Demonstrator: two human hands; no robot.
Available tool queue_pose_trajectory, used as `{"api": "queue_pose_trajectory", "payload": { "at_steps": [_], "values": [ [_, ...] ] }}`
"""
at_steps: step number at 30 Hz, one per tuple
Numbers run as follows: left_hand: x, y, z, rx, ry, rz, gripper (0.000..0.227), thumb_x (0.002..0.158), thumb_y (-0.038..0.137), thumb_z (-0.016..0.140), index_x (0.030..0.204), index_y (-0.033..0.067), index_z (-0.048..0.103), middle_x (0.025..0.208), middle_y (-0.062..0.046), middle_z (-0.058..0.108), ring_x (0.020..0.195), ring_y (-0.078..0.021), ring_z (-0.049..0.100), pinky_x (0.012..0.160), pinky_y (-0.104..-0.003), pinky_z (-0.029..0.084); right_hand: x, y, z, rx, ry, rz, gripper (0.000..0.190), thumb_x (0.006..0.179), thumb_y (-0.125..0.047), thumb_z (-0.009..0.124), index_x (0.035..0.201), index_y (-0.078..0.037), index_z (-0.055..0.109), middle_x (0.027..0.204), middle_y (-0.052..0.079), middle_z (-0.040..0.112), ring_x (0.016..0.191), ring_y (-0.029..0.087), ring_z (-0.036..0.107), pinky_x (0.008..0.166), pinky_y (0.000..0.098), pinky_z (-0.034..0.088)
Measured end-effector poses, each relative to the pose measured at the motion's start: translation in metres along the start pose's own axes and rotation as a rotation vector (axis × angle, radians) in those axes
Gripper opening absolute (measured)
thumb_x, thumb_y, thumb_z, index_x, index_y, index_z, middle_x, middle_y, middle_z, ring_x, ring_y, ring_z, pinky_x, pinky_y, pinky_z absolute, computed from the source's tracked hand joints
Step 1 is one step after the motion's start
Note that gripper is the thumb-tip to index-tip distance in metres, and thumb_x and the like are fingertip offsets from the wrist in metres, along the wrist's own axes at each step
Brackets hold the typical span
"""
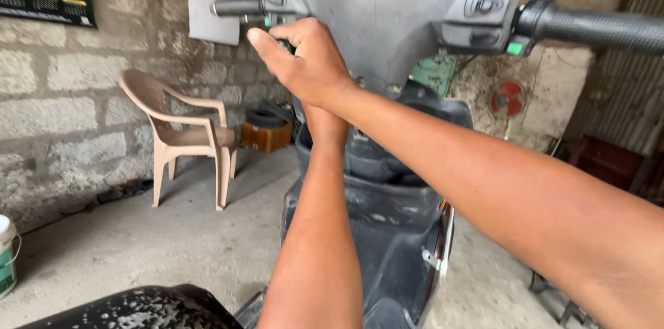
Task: The person uses a T-handle wrench to unscrew bolts from the front inner panel of a scooter, then uses screwdrivers to remove remaining screws around the handlebar area and works the panel loose from its mounts, holding the scooter steady with one hand while unscrewing with the other.
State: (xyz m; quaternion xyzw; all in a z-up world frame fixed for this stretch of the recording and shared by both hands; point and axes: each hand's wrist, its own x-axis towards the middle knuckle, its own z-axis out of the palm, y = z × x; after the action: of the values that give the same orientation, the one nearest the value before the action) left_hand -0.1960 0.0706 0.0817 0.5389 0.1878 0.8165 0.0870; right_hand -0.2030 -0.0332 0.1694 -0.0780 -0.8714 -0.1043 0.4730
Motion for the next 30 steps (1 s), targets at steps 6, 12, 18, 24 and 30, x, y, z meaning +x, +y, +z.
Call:
{"api": "queue_pose_trajectory", "payload": {
  "at_steps": [6, 12, 18, 24, 30],
  "values": [
    [0.005, -0.028, 0.016, -0.563, 0.093, -0.193, 0.053, 0.093, 0.027, 0.07, 0.137, 0.0031, 0.053, 0.128, -0.017, 0.064, 0.114, -0.0219, 0.062, 0.095, -0.039, 0.051, 0.007, 0.014, -0.004, -0.194, -0.024, -0.017, 0.031, 0.09, -0.023, 0.075, 0.067, -0.001, 0.072, 0.053, 0.007, 0.058, 0.048, 0.013, 0.05, 0.05, 0.0309, 0.043],
    [-0.001, 0.048, -0.007, 0.133, 0.035, -0.112, 0.02, 0.081, 0.009, 0.07, 0.094, -0.0066, 0.068, 0.091, -0.025, 0.074, 0.09, -0.0386, 0.073, 0.075, -0.045, 0.055, 0.01, 0.012, -0.033, -0.041, -0.24, 0.009, 0.019, 0.081, -0.018, 0.073, 0.077, -0.001, 0.079, 0.065, 0.004, 0.071, 0.06, 0.008, 0.062, 0.059, 0.0264, 0.051],
    [-0.002, 0.043, -0.006, 0.154, 0.035, -0.058, 0.014, 0.082, 0.006, 0.067, 0.085, -0.0078, 0.069, 0.084, -0.026, 0.072, 0.085, -0.0404, 0.074, 0.072, -0.046, 0.055, 0.019, 0.01, -0.038, -0.013, -0.355, 0.063, 0.019, 0.08, -0.018, 0.071, 0.077, -0.001, 0.079, 0.067, 0.005, 0.072, 0.059, 0.008, 0.062, 0.057, 0.0271, 0.05],
    [-0.009, 0.003, -0.01, 0.232, 0.032, 0.073, 0.029, 0.081, 0.002, 0.067, 0.109, -0.0057, 0.065, 0.102, -0.022, 0.073, 0.098, -0.0328, 0.072, 0.082, -0.042, 0.056, 0.013, 0.038, -0.011, -0.074, -0.32, -0.111, 0.025, 0.089, -0.02, 0.075, 0.076, 0.001, 0.072, 0.062, 0.009, 0.06, 0.058, 0.012, 0.054, 0.056, 0.0329, 0.045],
    [-0.03, -0.011, -0.047, 0.494, -0.14, -0.202, 0.026, 0.082, 0.007, 0.07, 0.107, 0.0, 0.069, 0.106, -0.018, 0.075, 0.099, -0.0294, 0.073, 0.084, -0.041, 0.057, -0.04, -0.03, 0.018, -0.101, -0.256, -0.166, 0.033, 0.095, -0.022, 0.07, 0.067, -0.005, 0.067, 0.054, 0.005, 0.054, 0.046, 0.014, 0.047, 0.05, 0.0347, 0.04]
  ]
}}
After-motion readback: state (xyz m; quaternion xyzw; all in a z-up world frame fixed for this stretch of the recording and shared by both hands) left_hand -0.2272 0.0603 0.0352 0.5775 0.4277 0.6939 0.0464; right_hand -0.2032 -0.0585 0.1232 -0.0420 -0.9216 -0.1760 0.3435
